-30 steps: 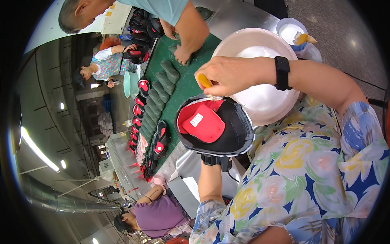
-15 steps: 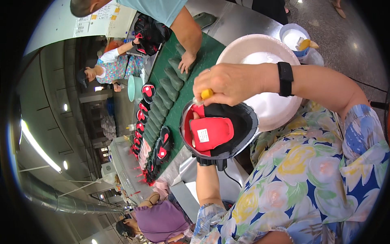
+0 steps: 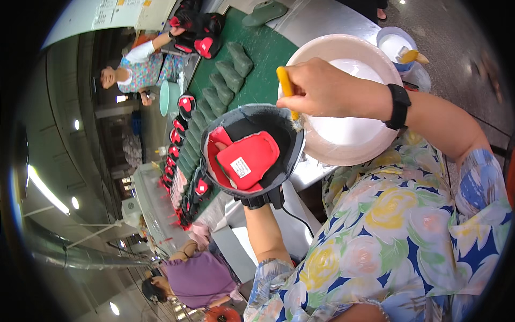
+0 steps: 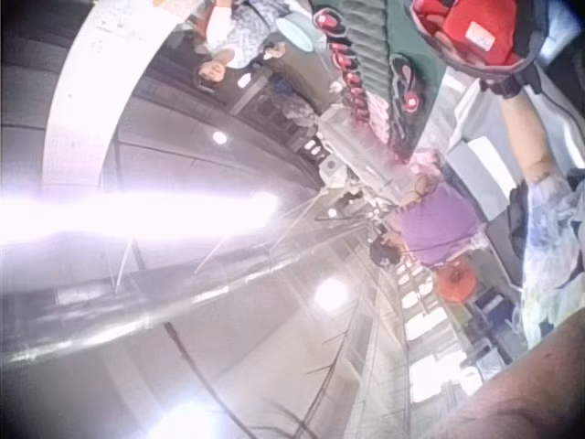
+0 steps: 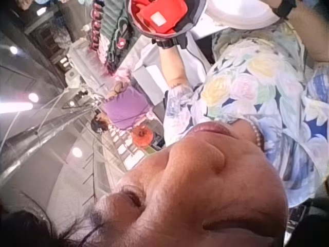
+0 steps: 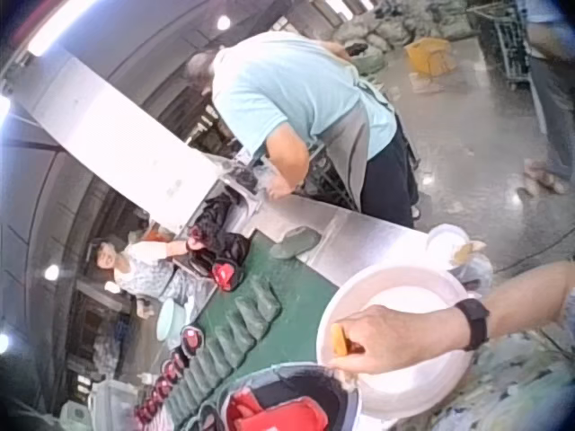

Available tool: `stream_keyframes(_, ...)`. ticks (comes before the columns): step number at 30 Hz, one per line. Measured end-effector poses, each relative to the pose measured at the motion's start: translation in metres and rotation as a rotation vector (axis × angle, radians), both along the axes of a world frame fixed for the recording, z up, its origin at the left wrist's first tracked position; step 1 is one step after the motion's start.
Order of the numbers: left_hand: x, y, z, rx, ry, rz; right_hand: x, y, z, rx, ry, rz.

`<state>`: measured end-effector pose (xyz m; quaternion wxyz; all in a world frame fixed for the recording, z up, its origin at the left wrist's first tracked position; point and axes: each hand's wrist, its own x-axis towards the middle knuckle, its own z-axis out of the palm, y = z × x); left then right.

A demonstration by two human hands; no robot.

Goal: Applying white adhesive to the interior components of black athletic shoes using a brush.

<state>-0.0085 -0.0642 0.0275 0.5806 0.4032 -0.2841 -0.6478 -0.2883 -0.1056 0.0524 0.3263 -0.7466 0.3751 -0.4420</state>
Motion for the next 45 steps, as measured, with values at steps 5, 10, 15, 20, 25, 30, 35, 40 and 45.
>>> stream_keyframes(5,0.032,-0.008,-0.036,-0.159,-0.340,0.223,0.020,0.014,0.000,0.284,-0.118,0.004)
stream_keyframes(10,0.104,-0.024,-0.114,-0.375,-0.865,0.541,0.030,0.008,0.001,0.348,-0.146,-0.009)
stream_keyframes(15,0.188,-0.017,-0.113,-0.234,-0.541,0.426,-0.010,0.000,0.004,0.482,-0.215,-0.094)
stream_keyframes(20,0.255,-0.052,-0.121,0.001,-0.335,0.572,-0.041,0.002,-0.015,0.519,-0.070,-0.198)
stream_keyframes(25,0.327,-0.078,-0.161,0.441,-0.764,0.606,-0.048,-0.010,-0.046,0.598,0.034,-0.239)
stream_keyframes(30,0.388,-0.012,-0.125,0.278,-1.338,0.727,-0.055,-0.023,-0.035,0.556,0.156,-0.086)
stream_keyframes(35,0.452,0.221,-0.020,0.538,-1.534,0.411,0.007,-0.029,0.011,0.484,0.167,0.044)
stream_keyframes(40,0.383,0.426,-0.029,1.140,-1.057,-0.103,0.066,-0.005,0.043,1.083,-0.048,-0.430)
stream_keyframes(45,0.349,0.433,-0.050,1.153,-1.510,0.086,0.043,0.009,0.011,0.400,0.061,0.212)
